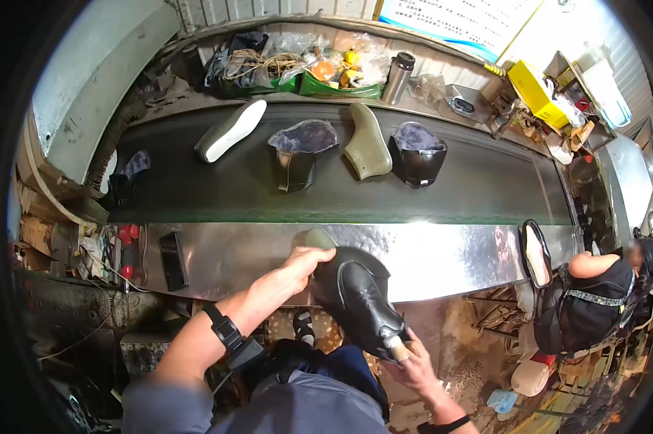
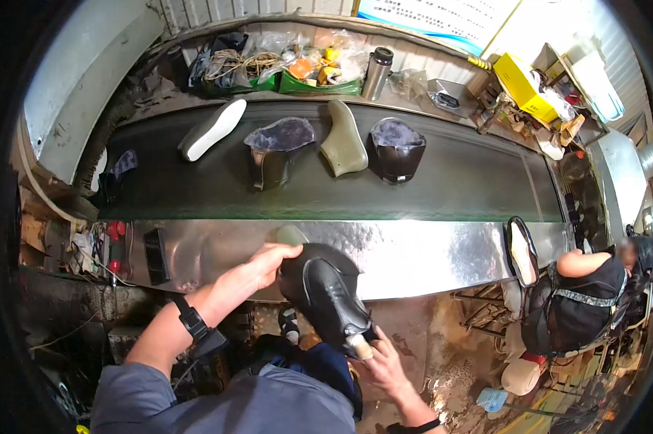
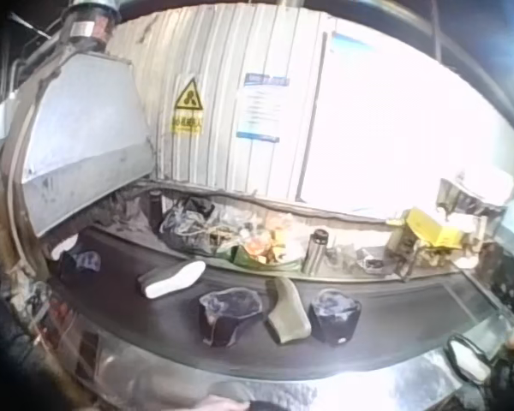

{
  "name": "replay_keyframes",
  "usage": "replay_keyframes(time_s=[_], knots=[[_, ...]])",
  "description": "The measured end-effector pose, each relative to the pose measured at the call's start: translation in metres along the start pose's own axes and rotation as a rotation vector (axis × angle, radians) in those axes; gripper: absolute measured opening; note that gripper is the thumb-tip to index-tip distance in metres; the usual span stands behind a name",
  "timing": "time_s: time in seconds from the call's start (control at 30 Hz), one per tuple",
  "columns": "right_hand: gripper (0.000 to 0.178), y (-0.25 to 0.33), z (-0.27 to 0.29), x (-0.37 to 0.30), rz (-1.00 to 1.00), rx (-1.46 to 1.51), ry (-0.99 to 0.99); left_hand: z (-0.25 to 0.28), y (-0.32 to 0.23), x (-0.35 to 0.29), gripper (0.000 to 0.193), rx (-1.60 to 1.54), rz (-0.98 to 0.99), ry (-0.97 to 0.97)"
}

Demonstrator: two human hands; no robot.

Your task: The recorder is using an industrial machine to shape and press leather shoes onto lasts at a manufacturing station.

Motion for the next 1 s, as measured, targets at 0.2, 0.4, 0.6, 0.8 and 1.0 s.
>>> replay_keyframes(time_s=[0.2, 0.4, 0.6, 0.8, 1.0], knots=[[0.139, -0.043, -0.043, 0.030, -0.219, 0.549, -0.421, 0.063, -0.065, 0.027, 0.031, 0.957, -0.602, -0.778], [0.124, -0.049, -0.080, 0.042, -0.279, 0.604, -0.065, 0.101, -0.018, 0.017, 0.028, 0.337, -0.441, -0.678], [0.100, -0.039, -0.089, 0.048, -0.290, 0.533, 0.174, 0.051, -0.039, 0.008, 0.096, 1.050, -0.131, -0.591], [0.097, -0.072, -0.128, 0.028, -0.282, 0.657, 0.205, 0.066, -0.046, 0.015, 0.061, 0.955, -0.280, -0.708], [0.093, -0.050, -0.118, 0.047, -0.200, 0.682, 0.084, 0.108, -0.043, -0.011, 0.041, 0.607, -0.342, -0.777]])
Point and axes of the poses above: each hand's wrist, its own x-axis towards the middle knuckle, its own z-axis out of the back of the hand, y = z × x, the point moved 10 cm from there along x, towards the middle knuckle, and after that the axes turned 5 degrees about x, right-handed, at the moved point
